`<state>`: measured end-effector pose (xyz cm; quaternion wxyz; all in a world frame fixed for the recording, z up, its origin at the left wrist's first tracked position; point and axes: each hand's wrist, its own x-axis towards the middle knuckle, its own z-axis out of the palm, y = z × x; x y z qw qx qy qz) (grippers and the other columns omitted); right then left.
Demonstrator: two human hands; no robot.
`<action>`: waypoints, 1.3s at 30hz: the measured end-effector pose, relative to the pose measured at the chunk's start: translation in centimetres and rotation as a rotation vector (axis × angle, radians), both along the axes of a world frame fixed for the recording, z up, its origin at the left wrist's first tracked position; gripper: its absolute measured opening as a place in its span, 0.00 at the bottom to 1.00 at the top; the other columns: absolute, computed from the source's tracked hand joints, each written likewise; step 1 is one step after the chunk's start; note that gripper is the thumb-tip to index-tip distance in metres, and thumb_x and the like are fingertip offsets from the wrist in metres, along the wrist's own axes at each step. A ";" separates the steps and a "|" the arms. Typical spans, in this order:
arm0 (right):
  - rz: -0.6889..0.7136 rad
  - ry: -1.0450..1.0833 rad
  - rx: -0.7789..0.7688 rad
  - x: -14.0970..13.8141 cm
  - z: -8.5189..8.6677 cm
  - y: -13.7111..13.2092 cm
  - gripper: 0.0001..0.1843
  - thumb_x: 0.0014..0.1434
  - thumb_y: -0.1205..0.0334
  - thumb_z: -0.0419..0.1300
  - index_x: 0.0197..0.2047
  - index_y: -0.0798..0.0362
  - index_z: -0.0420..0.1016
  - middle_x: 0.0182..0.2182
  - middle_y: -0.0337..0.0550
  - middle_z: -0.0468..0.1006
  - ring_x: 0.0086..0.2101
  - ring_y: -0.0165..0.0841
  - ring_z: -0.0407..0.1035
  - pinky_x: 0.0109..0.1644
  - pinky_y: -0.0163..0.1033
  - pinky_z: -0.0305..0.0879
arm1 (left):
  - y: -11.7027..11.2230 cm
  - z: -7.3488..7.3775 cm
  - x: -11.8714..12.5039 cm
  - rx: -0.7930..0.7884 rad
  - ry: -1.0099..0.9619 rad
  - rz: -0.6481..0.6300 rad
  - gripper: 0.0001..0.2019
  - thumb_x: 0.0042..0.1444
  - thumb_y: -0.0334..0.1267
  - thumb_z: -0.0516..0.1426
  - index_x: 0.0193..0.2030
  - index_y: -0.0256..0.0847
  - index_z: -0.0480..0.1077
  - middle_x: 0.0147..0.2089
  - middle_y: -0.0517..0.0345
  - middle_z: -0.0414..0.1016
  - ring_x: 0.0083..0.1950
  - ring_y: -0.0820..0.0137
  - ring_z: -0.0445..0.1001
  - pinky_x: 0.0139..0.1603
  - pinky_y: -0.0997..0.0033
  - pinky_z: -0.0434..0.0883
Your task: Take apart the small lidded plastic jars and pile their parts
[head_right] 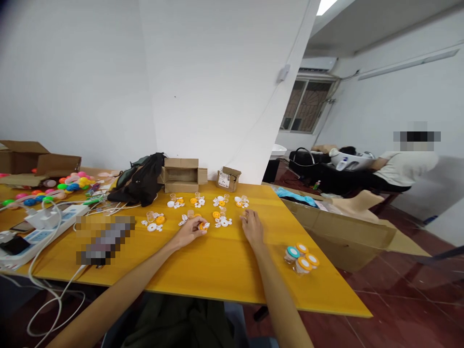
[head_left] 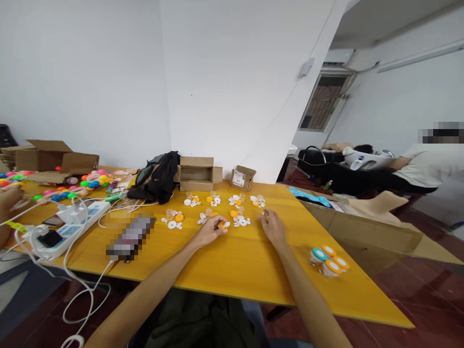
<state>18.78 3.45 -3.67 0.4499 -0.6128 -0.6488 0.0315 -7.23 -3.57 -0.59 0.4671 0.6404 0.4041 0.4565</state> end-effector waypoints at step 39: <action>0.678 0.278 -0.296 -9.0 2.2 -6.8 0.08 0.54 0.57 0.57 0.30 0.52 0.73 0.24 0.38 0.77 0.26 0.32 0.68 0.32 0.37 0.65 | -0.7 0.3 0.4 0.111 0.103 -0.044 0.11 0.44 0.33 0.64 0.37 0.39 0.71 0.36 0.59 0.76 0.37 0.69 0.74 0.42 0.69 0.71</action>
